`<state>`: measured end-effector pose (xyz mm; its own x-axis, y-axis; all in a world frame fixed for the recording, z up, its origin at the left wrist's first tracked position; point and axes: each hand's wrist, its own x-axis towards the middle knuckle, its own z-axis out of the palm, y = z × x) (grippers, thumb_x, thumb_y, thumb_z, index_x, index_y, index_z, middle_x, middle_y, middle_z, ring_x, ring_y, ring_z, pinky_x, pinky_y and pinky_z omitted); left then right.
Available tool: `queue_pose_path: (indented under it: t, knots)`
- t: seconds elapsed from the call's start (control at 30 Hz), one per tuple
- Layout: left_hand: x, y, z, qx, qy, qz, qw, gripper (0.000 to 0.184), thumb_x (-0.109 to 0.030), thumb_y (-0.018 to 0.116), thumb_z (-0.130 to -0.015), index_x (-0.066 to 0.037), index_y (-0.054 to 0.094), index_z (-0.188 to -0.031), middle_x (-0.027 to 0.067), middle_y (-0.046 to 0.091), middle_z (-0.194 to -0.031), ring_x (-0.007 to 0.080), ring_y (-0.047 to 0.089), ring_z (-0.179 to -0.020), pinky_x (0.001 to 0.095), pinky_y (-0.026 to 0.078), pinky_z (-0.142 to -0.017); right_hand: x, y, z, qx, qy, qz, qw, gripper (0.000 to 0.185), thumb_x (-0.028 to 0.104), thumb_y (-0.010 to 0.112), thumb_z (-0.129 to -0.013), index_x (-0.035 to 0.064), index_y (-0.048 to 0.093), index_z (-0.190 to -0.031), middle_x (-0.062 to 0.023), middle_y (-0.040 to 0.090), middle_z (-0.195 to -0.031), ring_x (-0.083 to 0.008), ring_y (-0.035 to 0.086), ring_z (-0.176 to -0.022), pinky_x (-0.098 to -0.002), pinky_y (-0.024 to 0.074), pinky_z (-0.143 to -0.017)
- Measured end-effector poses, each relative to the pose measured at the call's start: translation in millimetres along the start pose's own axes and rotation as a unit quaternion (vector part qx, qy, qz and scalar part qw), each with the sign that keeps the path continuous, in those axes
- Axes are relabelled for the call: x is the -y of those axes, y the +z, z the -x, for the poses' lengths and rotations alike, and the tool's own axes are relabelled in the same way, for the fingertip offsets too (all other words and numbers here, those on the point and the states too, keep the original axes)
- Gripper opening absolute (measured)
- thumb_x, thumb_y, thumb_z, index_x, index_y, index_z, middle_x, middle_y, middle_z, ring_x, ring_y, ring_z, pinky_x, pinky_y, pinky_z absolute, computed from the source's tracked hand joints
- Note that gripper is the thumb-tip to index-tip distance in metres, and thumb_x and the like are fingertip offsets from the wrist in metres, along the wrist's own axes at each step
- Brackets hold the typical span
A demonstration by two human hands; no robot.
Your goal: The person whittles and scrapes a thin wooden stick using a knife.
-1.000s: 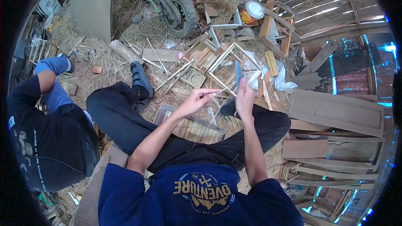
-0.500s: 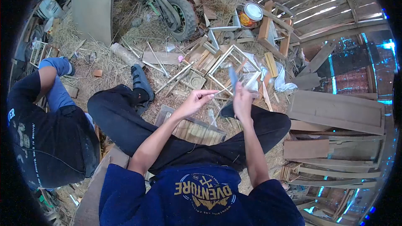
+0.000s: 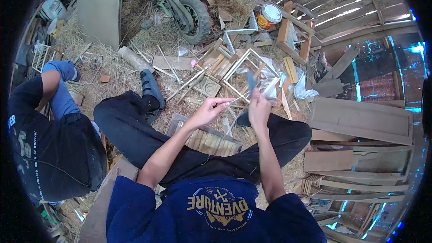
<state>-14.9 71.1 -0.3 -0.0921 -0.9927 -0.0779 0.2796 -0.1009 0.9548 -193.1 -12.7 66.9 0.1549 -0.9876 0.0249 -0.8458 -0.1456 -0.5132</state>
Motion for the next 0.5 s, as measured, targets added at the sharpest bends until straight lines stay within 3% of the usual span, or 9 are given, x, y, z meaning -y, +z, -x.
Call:
queue_pose_path:
  t: [0.1,0.2,0.23,0.33,0.37,0.43,0.5]
  knots:
    - [8.6,0.8,-5.9,-0.002,0.015,0.003,1.000,0.034,-0.021,0.057,-0.102,-0.003,0.064,-0.130,-0.0104,0.045,-0.067,0.0011,0.035,-0.062,0.0215,0.029,-0.054,-3.5,10.9,11.5,0.009,-0.061,0.028,0.998,0.060,0.047,0.034,-0.106,0.0011,0.072,-0.092,-0.0251,0.059,-0.060,-0.0468,0.063,-0.065,-0.0530,0.0481,-0.063]
    - [12.1,0.9,-5.6,-0.013,0.041,0.011,0.999,0.035,-0.021,0.058,-0.101,-0.003,0.063,-0.130,-0.0106,0.047,-0.068,0.0009,0.036,-0.062,0.0216,0.030,-0.054,-5.4,0.4,-1.3,-0.017,0.032,-0.016,0.999,0.058,0.046,0.035,-0.105,0.0030,0.072,-0.093,-0.0260,0.060,-0.062,-0.0472,0.063,-0.067,-0.0530,0.0492,-0.064]
    - [13.6,3.5,-6.7,-0.020,0.062,0.015,0.998,0.035,-0.021,0.058,-0.101,-0.003,0.063,-0.131,-0.0107,0.048,-0.068,0.0007,0.037,-0.062,0.0217,0.031,-0.054,-4.3,2.1,1.2,-0.009,0.012,-0.009,1.000,0.058,0.046,0.035,-0.105,0.0027,0.072,-0.093,-0.0259,0.059,-0.062,-0.0469,0.063,-0.066,-0.0525,0.0488,-0.063]
    - [-2.0,0.9,-2.8,-0.012,-0.007,0.026,1.000,0.035,-0.021,0.058,-0.101,-0.004,0.063,-0.131,-0.0106,0.049,-0.068,0.0004,0.038,-0.061,0.0217,0.032,-0.054,-0.4,11.1,13.1,0.013,-0.082,0.030,0.996,0.059,0.045,0.035,-0.106,0.0013,0.071,-0.092,-0.0259,0.058,-0.061,-0.0457,0.063,-0.064,-0.0505,0.0477,-0.061]
    - [-11.3,-2.4,0.8,-0.010,-0.052,0.029,0.998,0.035,-0.022,0.058,-0.101,-0.004,0.063,-0.131,-0.0105,0.050,-0.068,0.0003,0.038,-0.060,0.0216,0.032,-0.053,-1.7,10.4,9.7,0.002,-0.054,0.010,0.998,0.059,0.046,0.035,-0.106,0.0014,0.071,-0.092,-0.0265,0.058,-0.061,-0.0457,0.063,-0.065,-0.0511,0.0476,-0.062]
    - [-17.5,0.8,2.2,-0.008,-0.025,0.018,0.999,0.035,-0.022,0.058,-0.101,-0.005,0.063,-0.131,-0.0103,0.049,-0.068,0.0005,0.036,-0.058,0.0212,0.030,-0.052,-1.1,6.1,0.1,-0.016,0.004,-0.031,0.999,0.059,0.047,0.035,-0.105,0.0017,0.071,-0.093,-0.0277,0.058,-0.063,-0.0457,0.063,-0.066,-0.0523,0.0475,-0.063]
    - [-16.4,1.4,4.6,-0.008,-0.027,0.032,0.999,0.035,-0.023,0.058,-0.101,-0.006,0.063,-0.131,-0.0105,0.049,-0.068,0.0007,0.035,-0.057,0.0209,0.029,-0.051,-0.4,7.4,-2.4,0.006,0.002,-0.014,1.000,0.058,0.047,0.036,-0.105,0.0015,0.071,-0.095,-0.0267,0.058,-0.062,-0.0460,0.063,-0.066,-0.0529,0.0472,-0.064]
